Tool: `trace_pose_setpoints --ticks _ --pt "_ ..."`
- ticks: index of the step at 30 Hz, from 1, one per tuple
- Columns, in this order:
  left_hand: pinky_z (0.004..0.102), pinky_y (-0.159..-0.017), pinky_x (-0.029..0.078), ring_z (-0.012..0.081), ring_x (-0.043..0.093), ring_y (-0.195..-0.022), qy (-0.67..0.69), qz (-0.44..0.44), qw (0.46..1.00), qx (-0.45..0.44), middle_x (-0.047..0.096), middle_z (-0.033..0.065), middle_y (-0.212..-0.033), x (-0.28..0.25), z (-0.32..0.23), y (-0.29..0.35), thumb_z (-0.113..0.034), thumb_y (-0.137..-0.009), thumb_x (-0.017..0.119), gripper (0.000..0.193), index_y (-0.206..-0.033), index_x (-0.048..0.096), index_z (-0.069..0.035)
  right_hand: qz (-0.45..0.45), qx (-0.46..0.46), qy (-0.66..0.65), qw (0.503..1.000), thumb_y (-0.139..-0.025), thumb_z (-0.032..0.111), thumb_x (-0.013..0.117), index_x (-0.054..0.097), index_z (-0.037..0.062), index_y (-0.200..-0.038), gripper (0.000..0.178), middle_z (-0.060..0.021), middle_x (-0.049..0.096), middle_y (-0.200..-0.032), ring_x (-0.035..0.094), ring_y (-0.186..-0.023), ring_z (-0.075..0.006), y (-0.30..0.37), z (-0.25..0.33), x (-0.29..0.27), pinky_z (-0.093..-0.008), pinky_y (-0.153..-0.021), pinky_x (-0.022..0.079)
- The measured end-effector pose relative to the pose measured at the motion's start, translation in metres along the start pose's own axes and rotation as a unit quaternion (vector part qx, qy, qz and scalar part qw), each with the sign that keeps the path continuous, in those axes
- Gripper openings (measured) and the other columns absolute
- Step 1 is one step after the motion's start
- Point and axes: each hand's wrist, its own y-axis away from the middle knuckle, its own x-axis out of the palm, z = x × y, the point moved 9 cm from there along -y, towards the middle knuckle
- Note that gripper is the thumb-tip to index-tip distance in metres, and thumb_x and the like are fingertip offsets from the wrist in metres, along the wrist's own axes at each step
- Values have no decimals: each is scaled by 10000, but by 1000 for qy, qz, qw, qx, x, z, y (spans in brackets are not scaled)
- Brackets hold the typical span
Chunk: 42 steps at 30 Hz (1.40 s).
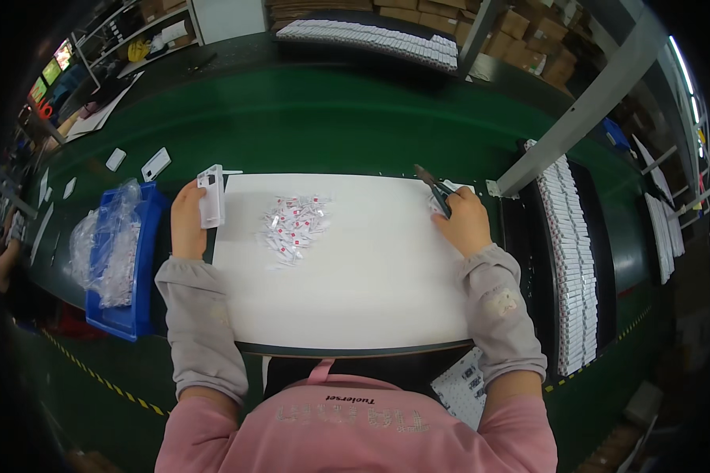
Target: Trimming excess plastic components using diagonal cutters at an assembly line station.
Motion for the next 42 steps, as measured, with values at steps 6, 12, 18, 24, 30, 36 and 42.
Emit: trace_pose_setpoints --ticks 6,12,18,24,30,36,42 --pt "388 -951 429 243 546 -1126 303 51 948 -83 568 100 -1222 30 3 24 -175 -914 431 352 -1234 487 -39 19 53 17 998 -664 202 748 659 -21 -857 308 -158 575 -954 576 -897 -329 -14 -4 5 -417 -756 492" --pt "596 -1084 172 464 170 -1366 616 243 736 -139 224 244 -1477 98 -3 44 -489 -943 328 604 -1409 336 -106 -48 10 -135 990 -741 199 736 597 -65 -744 298 -192 551 -907 553 -804 -370 -18 40 2 -428 -677 455" --pt "636 -1004 282 397 366 -1287 589 243 747 -191 403 202 -1381 134 21 56 -464 -962 304 501 -1385 390 -211 5 -101 -282 954 -762 78 680 672 23 -866 118 -155 536 -955 545 -862 -348 -44 120 64 -379 -731 452" --pt "589 -936 376 315 505 -1106 466 278 819 -187 514 148 -1228 143 31 70 -589 -934 283 602 -1391 376 -208 133 -154 -178 963 -738 96 691 683 47 -912 181 -136 542 -994 533 -961 -324 -67 147 90 -405 -810 437" --pt "516 -880 477 260 510 -1054 284 286 902 -153 463 145 -1290 164 41 89 -489 -964 314 575 -1452 261 -191 59 -80 -260 961 -777 110 665 637 -8 -815 127 -115 540 -890 544 -816 -262 -43 112 58 -334 -723 435" --pt "337 -889 477 189 477 -1097 33 395 915 68 384 110 -1315 193 36 128 -342 -936 536 712 -1484 141 -114 73 13 -735 674 -847 57 628 584 20 -862 60 -21 480 -975 462 -783 -87 17 127 36 -224 -695 396" --pt "337 -893 468 214 431 -1152 -12 400 910 105 351 102 -1335 201 42 135 -428 -871 603 815 -1477 168 -100 48 -11 -695 718 -852 86 642 599 17 -864 82 -34 484 -969 467 -798 -105 25 132 31 -248 -716 403"
